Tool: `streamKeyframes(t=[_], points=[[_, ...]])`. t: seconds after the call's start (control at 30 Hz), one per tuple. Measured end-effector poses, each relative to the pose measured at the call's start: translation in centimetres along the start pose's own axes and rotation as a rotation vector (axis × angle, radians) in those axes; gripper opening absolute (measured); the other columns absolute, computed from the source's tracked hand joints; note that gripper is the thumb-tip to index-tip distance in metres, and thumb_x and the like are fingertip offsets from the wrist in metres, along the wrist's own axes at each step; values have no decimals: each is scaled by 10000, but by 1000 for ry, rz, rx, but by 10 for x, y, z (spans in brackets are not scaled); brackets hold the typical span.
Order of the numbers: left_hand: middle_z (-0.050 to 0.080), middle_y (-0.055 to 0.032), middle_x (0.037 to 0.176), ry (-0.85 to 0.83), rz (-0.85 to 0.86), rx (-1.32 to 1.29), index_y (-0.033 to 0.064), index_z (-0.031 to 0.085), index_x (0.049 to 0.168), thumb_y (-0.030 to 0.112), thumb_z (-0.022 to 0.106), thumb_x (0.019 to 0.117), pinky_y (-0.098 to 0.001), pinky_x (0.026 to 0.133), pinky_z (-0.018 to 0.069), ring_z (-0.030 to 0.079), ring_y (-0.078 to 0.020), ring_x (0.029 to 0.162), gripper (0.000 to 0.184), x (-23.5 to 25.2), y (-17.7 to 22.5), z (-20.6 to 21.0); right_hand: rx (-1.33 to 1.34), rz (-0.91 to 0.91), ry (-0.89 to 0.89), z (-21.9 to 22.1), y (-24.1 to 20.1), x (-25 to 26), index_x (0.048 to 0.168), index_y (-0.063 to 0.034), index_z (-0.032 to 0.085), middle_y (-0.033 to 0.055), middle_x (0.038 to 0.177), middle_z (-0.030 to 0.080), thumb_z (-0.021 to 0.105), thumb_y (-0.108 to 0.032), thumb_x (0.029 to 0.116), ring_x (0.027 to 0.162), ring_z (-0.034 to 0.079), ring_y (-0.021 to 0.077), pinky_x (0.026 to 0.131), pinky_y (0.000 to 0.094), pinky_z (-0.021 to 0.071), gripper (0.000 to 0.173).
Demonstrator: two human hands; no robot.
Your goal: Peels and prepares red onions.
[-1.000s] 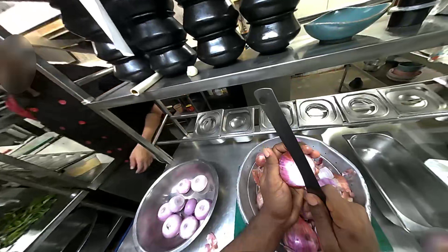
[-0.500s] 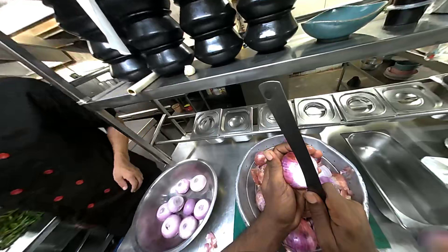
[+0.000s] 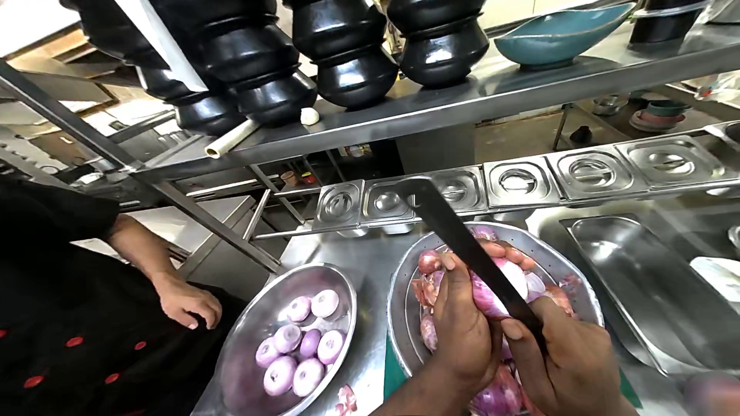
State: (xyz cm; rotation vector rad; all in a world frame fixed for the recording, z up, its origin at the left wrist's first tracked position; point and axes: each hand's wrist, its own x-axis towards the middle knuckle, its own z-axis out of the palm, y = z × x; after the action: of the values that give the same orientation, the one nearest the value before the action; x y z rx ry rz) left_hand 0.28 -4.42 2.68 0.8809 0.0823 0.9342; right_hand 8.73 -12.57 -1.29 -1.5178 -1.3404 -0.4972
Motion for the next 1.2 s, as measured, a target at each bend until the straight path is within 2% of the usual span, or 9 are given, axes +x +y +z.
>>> streamKeyframes(t=[0.3, 0.37, 0.47, 0.57, 0.73, 0.83, 1.0, 1.1, 1.2], points=[[686, -74, 1108, 12, -53, 27, 179, 643, 1175, 616, 500, 990, -295, 848, 571, 685, -157, 1007, 495, 1, -1, -12, -205, -295, -44, -3, 0, 5, 780, -128, 546, 16, 547, 495, 349, -490, 1078, 442, 484, 159, 407, 309, 361, 509], [696, -74, 1132, 22, -82, -24, 188, 660, 1180, 623, 553, 955, -321, 876, 577, 690, -171, 1035, 501, 3, 0, -17, -187, -323, -71, -3, -2, 3, 783, -133, 550, 12, 552, 505, 356, -485, 1076, 448, 488, 158, 414, 302, 365, 498], [681, -72, 1168, -24, -92, -183, 177, 657, 1190, 544, 575, 981, -332, 889, 579, 684, -181, 1067, 429, 4, 2, -20, -123, -190, -104, -7, 0, 4, 811, -134, 546, -1, 542, 474, 329, -581, 1071, 425, 474, 130, 380, 292, 354, 561], [670, -63, 1169, -79, -34, -169, 181, 652, 1202, 530, 555, 997, -329, 896, 572, 671, -166, 1072, 416, 2, 4, -20, 11, -6, -105, -12, 5, 9, 839, -126, 543, -12, 526, 438, 394, -715, 1000, 413, 439, 94, 369, 282, 334, 629], [649, -76, 1133, -131, 34, -84, 166, 598, 1212, 560, 544, 990, -306, 820, 581, 675, -155, 992, 456, 2, 3, -17, 76, 58, -105, -15, 4, 15, 805, -139, 535, -30, 528, 428, 434, -706, 995, 426, 430, 63, 380, 268, 325, 607], [656, -63, 1184, -155, 57, -68, 171, 604, 1240, 540, 553, 992, -319, 922, 557, 657, -161, 1092, 448, 1, 3, -16, 101, 65, -130, -16, 3, 13, 815, -142, 545, -27, 532, 440, 424, -673, 1016, 432, 450, 78, 381, 288, 339, 581], [629, -48, 1148, -195, 101, 9, 168, 629, 1163, 501, 501, 1034, -319, 944, 526, 623, -162, 1095, 380, 3, 0, -16, -28, -68, -109, -17, 1, 12, 833, -131, 538, -15, 533, 427, 333, -565, 1081, 416, 439, 102, 369, 283, 317, 541], [658, -68, 1127, -77, -12, -48, 156, 647, 1156, 536, 582, 980, -329, 921, 556, 657, -168, 1059, 424, 2, -2, -15, -198, -191, -92, -16, -3, 11, 784, -134, 536, -1, 523, 445, 329, -544, 1080, 406, 457, 147, 364, 307, 326, 546], [695, -83, 1094, 24, -53, -72, 141, 672, 1137, 527, 621, 961, -349, 910, 570, 689, -182, 1023, 428, 7, -4, -16, -195, -306, -123, -12, -5, 6, 792, -129, 561, 14, 532, 485, 360, -520, 1078, 421, 490, 173, 376, 320, 363, 525]])
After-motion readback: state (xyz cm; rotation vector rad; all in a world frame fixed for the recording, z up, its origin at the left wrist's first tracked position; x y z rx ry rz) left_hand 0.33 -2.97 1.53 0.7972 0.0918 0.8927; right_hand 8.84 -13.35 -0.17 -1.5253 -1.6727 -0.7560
